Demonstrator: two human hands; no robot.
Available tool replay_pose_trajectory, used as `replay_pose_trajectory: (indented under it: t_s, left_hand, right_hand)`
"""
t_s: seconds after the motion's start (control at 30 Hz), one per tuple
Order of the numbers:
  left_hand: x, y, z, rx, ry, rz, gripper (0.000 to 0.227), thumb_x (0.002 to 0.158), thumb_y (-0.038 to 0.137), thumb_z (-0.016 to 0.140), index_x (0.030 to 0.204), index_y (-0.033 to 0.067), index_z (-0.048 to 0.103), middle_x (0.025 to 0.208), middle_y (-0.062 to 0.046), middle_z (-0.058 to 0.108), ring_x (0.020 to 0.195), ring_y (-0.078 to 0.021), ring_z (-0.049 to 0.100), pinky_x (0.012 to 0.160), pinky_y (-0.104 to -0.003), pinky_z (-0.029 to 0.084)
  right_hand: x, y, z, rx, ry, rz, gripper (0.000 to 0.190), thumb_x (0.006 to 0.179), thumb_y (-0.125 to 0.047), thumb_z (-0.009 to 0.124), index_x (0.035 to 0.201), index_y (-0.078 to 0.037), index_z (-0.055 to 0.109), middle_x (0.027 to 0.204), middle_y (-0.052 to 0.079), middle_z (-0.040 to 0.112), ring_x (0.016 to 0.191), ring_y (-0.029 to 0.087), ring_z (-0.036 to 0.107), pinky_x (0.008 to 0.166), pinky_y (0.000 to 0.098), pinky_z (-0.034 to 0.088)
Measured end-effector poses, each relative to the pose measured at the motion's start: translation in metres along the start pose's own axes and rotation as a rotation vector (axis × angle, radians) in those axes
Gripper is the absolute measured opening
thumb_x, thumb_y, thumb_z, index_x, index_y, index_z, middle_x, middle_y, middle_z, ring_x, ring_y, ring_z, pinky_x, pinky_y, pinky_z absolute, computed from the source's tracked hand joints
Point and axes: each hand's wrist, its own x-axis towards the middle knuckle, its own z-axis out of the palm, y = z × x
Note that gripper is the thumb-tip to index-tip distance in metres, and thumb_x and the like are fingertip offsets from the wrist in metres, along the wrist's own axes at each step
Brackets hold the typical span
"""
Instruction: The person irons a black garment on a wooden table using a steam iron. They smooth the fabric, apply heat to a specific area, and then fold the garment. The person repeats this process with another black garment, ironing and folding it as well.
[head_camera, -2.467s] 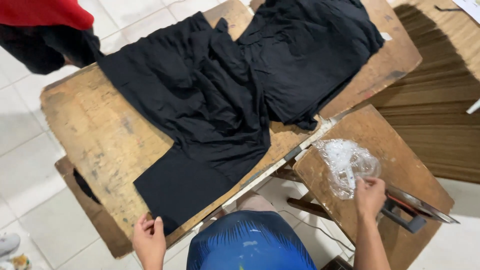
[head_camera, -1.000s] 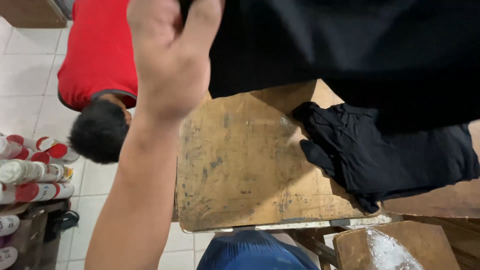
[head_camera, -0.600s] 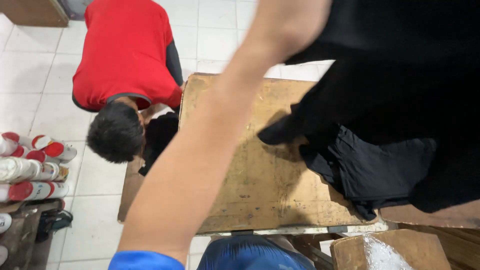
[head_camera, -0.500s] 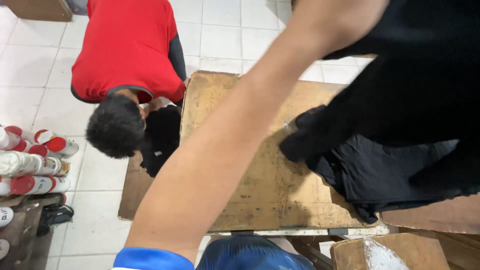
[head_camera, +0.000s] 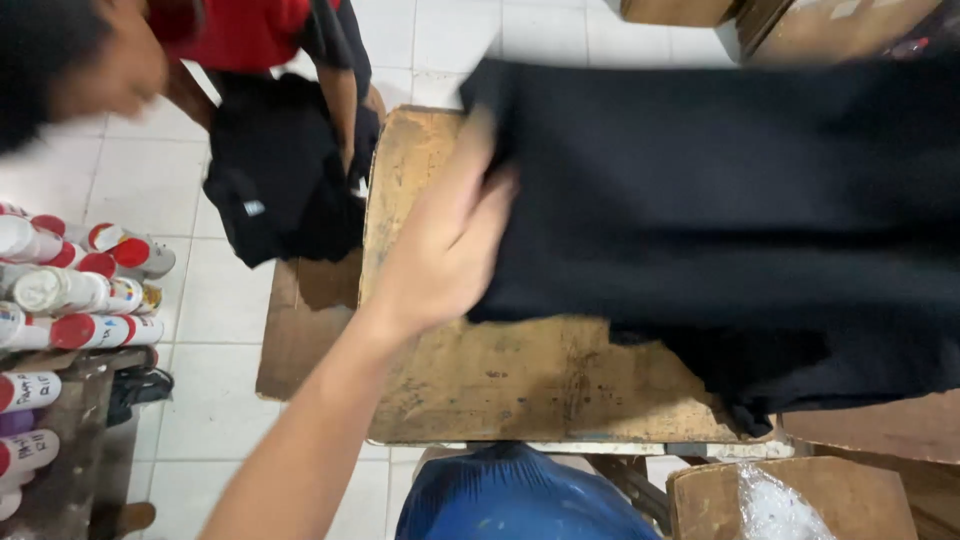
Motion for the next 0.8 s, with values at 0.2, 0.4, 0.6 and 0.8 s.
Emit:
replay_pose_trajectory:
  t_s: [0.2,0.4,0.6,0.8]
  left_hand:
    - [-0.155,-0.244,0.053,0.023,0.034,-0.616,0.061,0.103,0.033,0.043,0.154,-0.0002,0.035,0.160,-0.016,0.039,0.150,-0.0251,0.035,0.122,-0.036,0.023]
    - [-0.184,-0.213,0.077,-0.236,0.120,-1.069,0.068,0.100,0.022,0.060,0.161,0.0073,0.032,0.127,-0.027,0.068,0.121,-0.0367,0.066,0.098,-0.050,0.056]
    - [-0.230,-0.287,0.120,-0.347,0.189,-1.220,0.053,0.091,0.034,0.077,0.137,0.0108,0.065,0.118,-0.013,0.076,0.113,-0.0228,0.071,0.085,-0.042,0.062]
    - [-0.151,-0.195,0.090,-0.304,0.227,-1.004,0.054,0.097,0.045,0.050,0.136,0.0108,0.064,0.135,-0.005,0.069,0.126,-0.0214,0.064,0.100,-0.035,0.049]
  right_hand:
    - [-0.071,-0.080,0.108,-0.087,-0.386,0.409,0.075,0.095,-0.041,0.058,0.159,-0.019,0.025,0.165,0.004,0.029,0.145,0.028,0.038,0.102,0.0556,0.038]
    - [-0.044,0.043,0.191,0.325,-0.527,0.039,0.059,0.097,-0.008,0.065,0.151,-0.006,0.044,0.150,0.019,0.051,0.138,0.027,0.046,0.109,0.0486,0.041]
    - [-0.065,-0.025,0.165,0.300,-0.476,0.150,0.079,0.098,-0.014,0.065,0.162,-0.005,0.021,0.165,0.021,0.025,0.153,0.028,0.020,0.122,0.0494,0.021]
    - [-0.022,0.018,0.154,0.653,-0.477,0.064,0.029,0.095,-0.008,0.064,0.119,-0.016,0.049,0.125,0.005,0.063,0.109,0.013,0.064,0.093,0.0272,0.056]
